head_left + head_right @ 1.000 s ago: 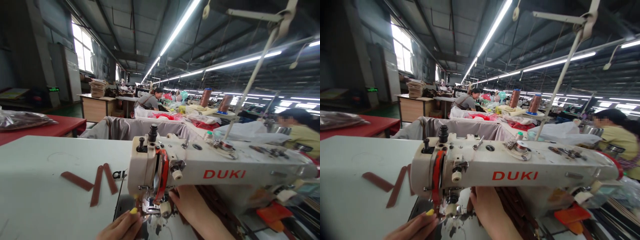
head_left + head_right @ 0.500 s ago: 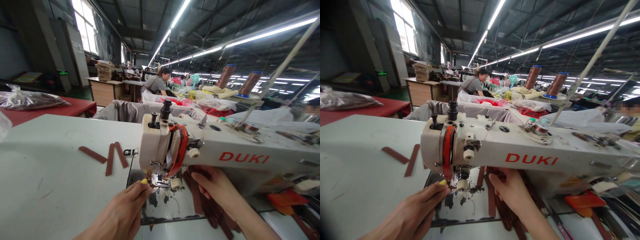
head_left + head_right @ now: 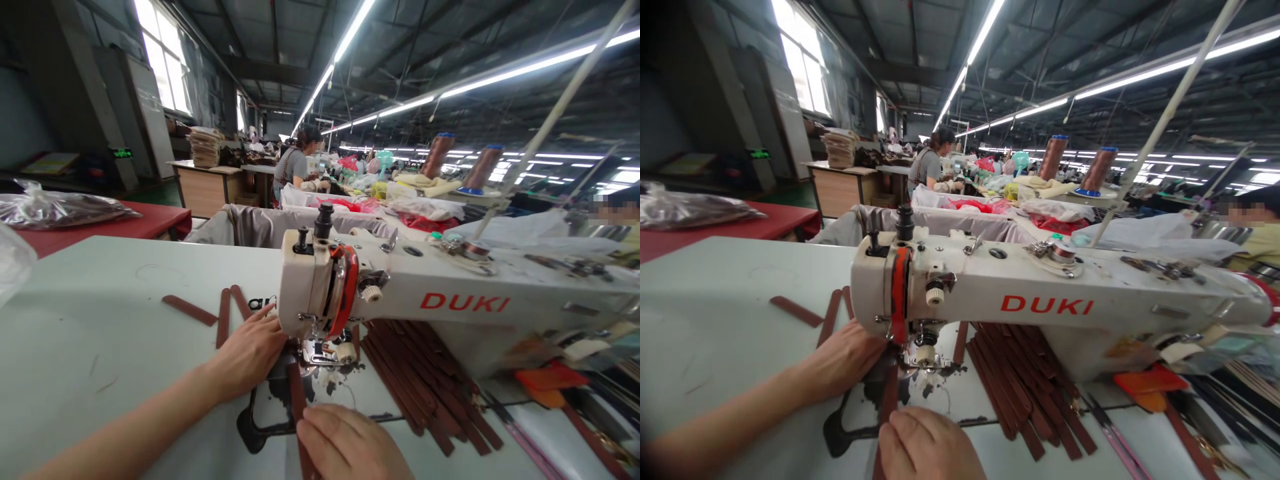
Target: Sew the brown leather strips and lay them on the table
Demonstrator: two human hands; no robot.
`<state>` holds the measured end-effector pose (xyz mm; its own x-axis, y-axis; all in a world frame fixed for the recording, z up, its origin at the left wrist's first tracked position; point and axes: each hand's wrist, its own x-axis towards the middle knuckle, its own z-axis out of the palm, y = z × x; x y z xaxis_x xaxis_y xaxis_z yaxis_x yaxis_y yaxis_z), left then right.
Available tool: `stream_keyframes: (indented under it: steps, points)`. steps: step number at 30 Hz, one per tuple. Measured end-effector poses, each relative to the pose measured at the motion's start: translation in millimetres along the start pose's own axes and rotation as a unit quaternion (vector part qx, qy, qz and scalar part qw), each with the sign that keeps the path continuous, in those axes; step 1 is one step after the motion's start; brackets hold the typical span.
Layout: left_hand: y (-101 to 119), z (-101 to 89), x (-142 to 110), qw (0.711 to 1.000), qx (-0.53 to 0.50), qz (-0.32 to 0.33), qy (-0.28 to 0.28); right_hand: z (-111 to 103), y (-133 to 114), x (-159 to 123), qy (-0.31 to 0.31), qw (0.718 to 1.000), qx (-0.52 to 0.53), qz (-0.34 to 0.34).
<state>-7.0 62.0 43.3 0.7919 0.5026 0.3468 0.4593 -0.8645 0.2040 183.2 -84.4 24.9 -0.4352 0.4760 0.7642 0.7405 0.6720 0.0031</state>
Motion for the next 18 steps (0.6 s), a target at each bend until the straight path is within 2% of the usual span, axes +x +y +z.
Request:
stream_keyframes:
  steps: [3,6,8,12,15,18]
  points:
    - [-5.8,-12.3,-12.7,1.0,0.027,-0.008,-0.008,23.3,2.1,-8.2,-0.029,0.999,-0.015,0.017]
    - [-1.0,-18.0,-31.3,0.999,0.049,-0.014,0.012,27.2,1.4,-7.8,-0.036,0.999,-0.027,0.028]
    - [12.3,-12.0,-40.8,0.998,0.042,-0.008,0.043,25.8,0.7,-5.4,-0.033,0.998,-0.045,0.026]
    - [41.6,10.3,-47.4,0.994,0.021,0.075,0.071,27.6,2.5,-10.6,-0.07,0.996,-0.051,0.036]
    - [49.3,16.1,-45.6,0.989,0.04,0.11,0.088,32.7,4.7,-21.1,-0.104,0.992,-0.04,0.059]
    - [49.4,12.0,-44.1,0.989,0.057,0.108,0.084,36.0,5.5,-25.5,-0.081,0.994,-0.038,0.065]
